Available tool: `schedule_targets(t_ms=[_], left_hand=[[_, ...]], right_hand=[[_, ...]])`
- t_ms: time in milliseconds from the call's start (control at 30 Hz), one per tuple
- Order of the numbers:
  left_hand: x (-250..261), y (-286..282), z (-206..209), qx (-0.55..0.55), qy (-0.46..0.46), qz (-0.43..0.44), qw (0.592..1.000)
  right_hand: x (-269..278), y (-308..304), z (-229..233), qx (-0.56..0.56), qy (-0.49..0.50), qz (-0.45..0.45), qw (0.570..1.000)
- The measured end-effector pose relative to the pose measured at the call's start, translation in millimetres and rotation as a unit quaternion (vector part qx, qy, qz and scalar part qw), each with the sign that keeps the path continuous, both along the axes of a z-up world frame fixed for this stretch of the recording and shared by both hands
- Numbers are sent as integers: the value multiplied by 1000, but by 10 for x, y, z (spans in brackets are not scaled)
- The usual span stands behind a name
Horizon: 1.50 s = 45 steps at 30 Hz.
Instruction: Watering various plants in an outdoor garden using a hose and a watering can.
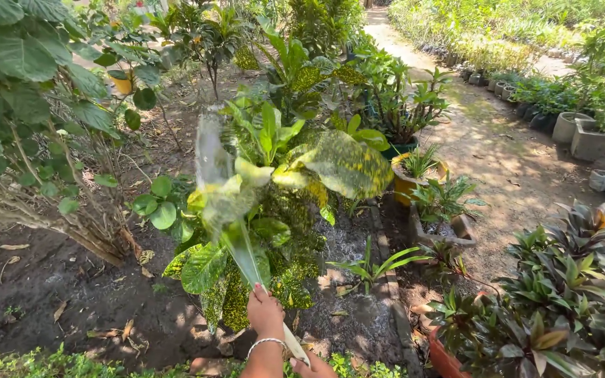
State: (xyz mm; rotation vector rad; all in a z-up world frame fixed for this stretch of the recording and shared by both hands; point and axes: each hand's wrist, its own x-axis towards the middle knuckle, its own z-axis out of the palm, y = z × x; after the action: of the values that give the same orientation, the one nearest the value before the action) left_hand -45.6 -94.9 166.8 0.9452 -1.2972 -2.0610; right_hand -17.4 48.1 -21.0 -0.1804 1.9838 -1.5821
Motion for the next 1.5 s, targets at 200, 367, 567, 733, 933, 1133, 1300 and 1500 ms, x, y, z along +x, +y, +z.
schedule_targets(t_ms=[200,367,567,733,933,1133,1300,1500], left_hand=[[78,32,62,36,5,17,999],[94,25,-114,78,18,32,996],[211,61,-512,137,40,72,987],[442,102,-530,137,7,104,985],[694,-104,-955,166,-34,136,976],[952,-494,-1522,198,-78,141,967],[1030,-842,-2311,278,-87,97,952],[971,-723,-2986,364,-117,25,923]], right_hand=[[20,61,74,42,11,19,999],[27,192,-100,44,58,55,996],[370,458,443,111,72,97,986],[381,565,286,87,56,139,985],[531,451,-90,157,48,197,967],[772,183,-467,198,13,211,957],[953,-1,-621,183,-20,231,955],[1028,297,-669,266,16,226,937]])
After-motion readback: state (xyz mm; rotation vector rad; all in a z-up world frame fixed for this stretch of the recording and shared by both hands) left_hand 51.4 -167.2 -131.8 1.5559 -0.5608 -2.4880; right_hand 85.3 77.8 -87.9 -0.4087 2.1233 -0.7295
